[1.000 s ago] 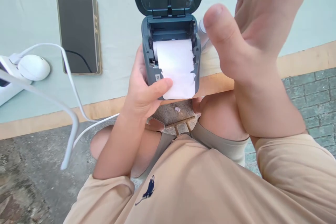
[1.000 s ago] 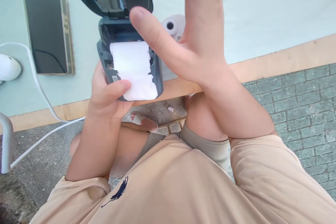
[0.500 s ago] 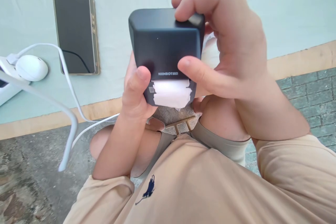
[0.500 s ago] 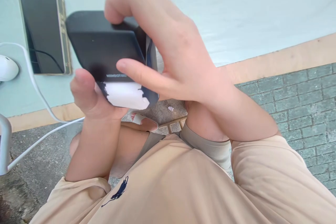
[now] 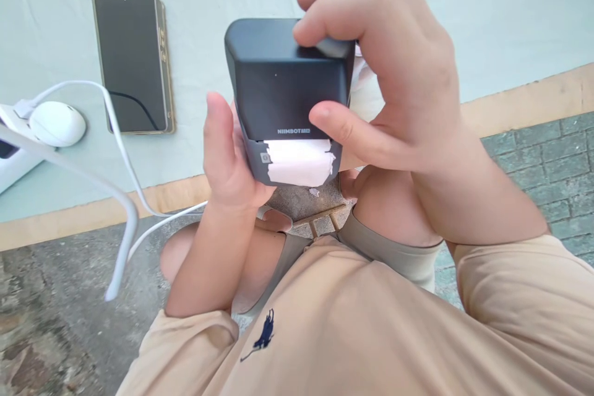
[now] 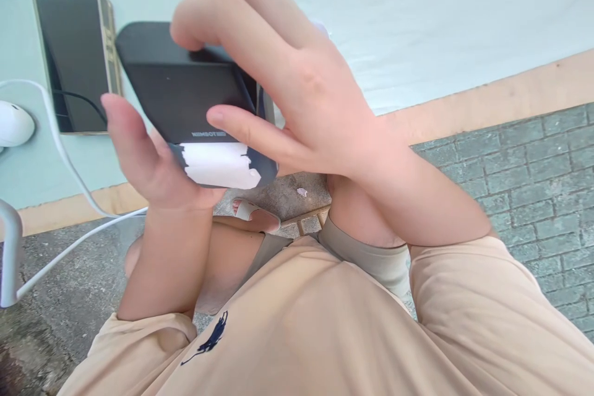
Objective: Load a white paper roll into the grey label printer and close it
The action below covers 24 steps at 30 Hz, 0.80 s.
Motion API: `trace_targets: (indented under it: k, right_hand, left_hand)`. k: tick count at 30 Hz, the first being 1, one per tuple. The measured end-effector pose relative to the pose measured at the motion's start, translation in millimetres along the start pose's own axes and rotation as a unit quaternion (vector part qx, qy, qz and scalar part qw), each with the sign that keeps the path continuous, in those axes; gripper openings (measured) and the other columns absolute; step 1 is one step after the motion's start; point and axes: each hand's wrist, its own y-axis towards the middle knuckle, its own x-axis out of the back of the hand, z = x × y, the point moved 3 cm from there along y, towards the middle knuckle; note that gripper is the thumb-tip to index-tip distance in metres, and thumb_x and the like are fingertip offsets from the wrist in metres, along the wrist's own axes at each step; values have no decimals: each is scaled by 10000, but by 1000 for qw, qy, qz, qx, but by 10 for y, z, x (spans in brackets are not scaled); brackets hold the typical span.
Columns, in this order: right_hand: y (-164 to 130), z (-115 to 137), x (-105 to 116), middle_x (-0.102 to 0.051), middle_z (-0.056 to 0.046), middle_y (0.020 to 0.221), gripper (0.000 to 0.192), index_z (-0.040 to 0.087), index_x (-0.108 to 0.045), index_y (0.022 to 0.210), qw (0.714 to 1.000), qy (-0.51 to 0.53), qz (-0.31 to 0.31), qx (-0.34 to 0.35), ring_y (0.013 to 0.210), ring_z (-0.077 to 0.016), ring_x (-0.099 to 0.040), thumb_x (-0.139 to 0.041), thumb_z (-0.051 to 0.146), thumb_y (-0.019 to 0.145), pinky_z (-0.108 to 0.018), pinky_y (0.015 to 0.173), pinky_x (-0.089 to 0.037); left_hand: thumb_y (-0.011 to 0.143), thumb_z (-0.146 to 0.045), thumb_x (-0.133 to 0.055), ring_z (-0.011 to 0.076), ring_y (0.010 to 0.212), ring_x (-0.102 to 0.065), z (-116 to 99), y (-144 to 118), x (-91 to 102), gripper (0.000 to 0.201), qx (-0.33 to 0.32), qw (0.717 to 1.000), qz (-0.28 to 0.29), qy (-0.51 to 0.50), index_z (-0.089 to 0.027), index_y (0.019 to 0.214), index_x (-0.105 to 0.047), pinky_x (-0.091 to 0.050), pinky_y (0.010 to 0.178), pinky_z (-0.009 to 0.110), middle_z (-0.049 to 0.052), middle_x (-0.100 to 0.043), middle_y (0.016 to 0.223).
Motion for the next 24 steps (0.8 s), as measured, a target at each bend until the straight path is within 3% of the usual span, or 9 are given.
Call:
trace_targets:
  k: [3,9,15,24]
  right_hand:
    - [-20,-7,5,-557,-54,1151,264,96,-504,1080,999,16,-36,5,1164,-76,-502,-409,222,869,-213,1038,-429]
    - [-9,25,-2,-519,-73,1217,303,63,-482,1115,997,69,10,-21,1203,-38,-461,-435,230,867,-180,1054,-408]
    - [-2,39,-4,-494,-56,1247,376,65,-438,1171,995,93,31,-7,1274,-48,-417,-462,260,850,-203,1121,-359]
    - [-9,-5,31,-449,-27,1335,407,183,-430,1201,997,40,62,-30,1273,-70,-434,-513,353,842,-199,1063,-411]
  left_hand:
    - [927,-517,-255,187,1388,-327,-49,6,-16,486,-27,1000,14,6,-236,936,-652,-269,1213,339,-33,-662,1086]
    - [943,-425,-257,187,1357,-375,-38,25,33,450,-42,999,28,-7,-209,969,-651,-248,1214,314,-9,-640,1158]
    - [908,-515,-339,186,1345,-392,-31,16,67,421,-21,1000,-17,7,-233,932,-650,-294,1196,330,9,-684,1007]
    - [906,-536,-308,221,1321,-416,39,32,103,481,-31,999,0,-42,-194,982,-638,-245,1214,373,42,-680,997]
